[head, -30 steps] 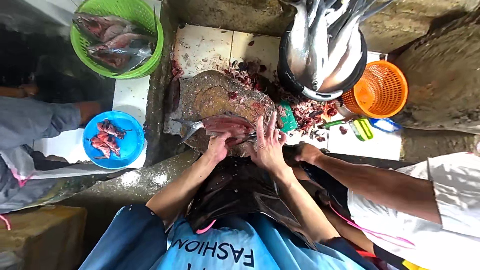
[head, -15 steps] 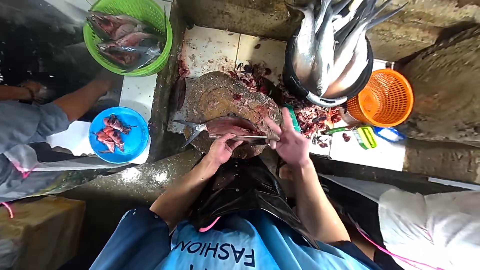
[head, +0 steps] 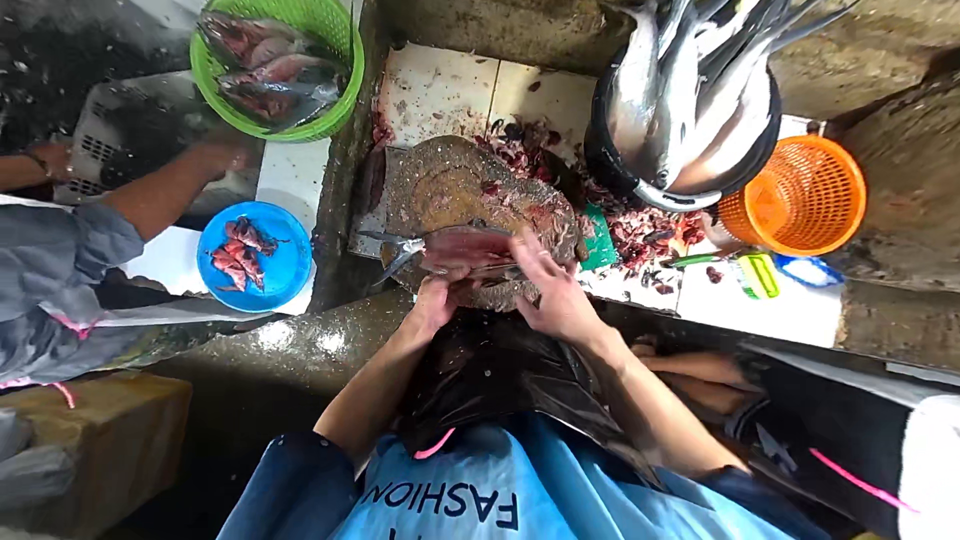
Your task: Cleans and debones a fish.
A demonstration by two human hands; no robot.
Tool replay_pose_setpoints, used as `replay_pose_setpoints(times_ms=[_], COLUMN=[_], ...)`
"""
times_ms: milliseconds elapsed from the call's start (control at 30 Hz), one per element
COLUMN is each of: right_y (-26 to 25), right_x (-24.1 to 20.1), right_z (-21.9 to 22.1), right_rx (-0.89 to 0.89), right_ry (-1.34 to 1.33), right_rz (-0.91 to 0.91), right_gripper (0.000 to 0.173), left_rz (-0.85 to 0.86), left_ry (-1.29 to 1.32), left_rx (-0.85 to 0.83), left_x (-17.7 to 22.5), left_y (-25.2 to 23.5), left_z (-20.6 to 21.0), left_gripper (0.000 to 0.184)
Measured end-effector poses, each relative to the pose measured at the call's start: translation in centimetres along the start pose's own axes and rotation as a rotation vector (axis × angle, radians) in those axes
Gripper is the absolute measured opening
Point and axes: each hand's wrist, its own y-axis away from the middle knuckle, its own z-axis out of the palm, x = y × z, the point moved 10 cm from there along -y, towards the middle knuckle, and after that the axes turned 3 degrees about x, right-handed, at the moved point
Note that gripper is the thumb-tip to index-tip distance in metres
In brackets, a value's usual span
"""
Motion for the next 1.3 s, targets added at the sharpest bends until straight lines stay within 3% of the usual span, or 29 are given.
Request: replay_pose_setpoints(times_ms=[67,133,233,333,533,967,1067,1300], right_y=[0.0,0.5,1.2,1.8,2.9,4.3,4.7,3.3], right_x=[-1.6,-1.6,-0.3,0.6,1.7,3.3,3.5,2.3], right_z=[1.7,3.2,4.6,4.9,4.6,3.7,2.9,2.6], right_rx=[-0.211,-0.426,-0.606,-0.669,-0.687,-0.690,-0.684,-0.457], right_ry=[0.321,0.378,0.233,0.062,-0.015,-0.189,-0.266,-0.518], right_rz=[0.010,0.056,0.138,0.206,0.223,0.332,0.341,0.257], right_gripper=[0.087,0.069,0.032,0.026,0.018,0.023,0.024,0.030], left_rz=[0.047,0.103,0.158,0.177,0.194,0.157,0.158,0.216], left_ry=[-0.107,-0.195,-0.246,-0.221,-0.187,-0.136,-0.103,-0.153], left_rx=[-0.073,-0.136,-0.122,-0.108,-0.067,-0.036,0.027,0.086], left_x=[0.4,0.8,0.9,0.2,-1.2,-2.1,-1.8,0.1], left_y=[1.0,1.6,1.8,1.7,2.3,2.9,2.6,2.8], left_z=[0.0,0.0,-0.9,-1.6,-1.7,-1.5,-3.2,-3.8], left_gripper=[0.027,0.028,0.030,0.028,0.025,0.023,0.025,0.027])
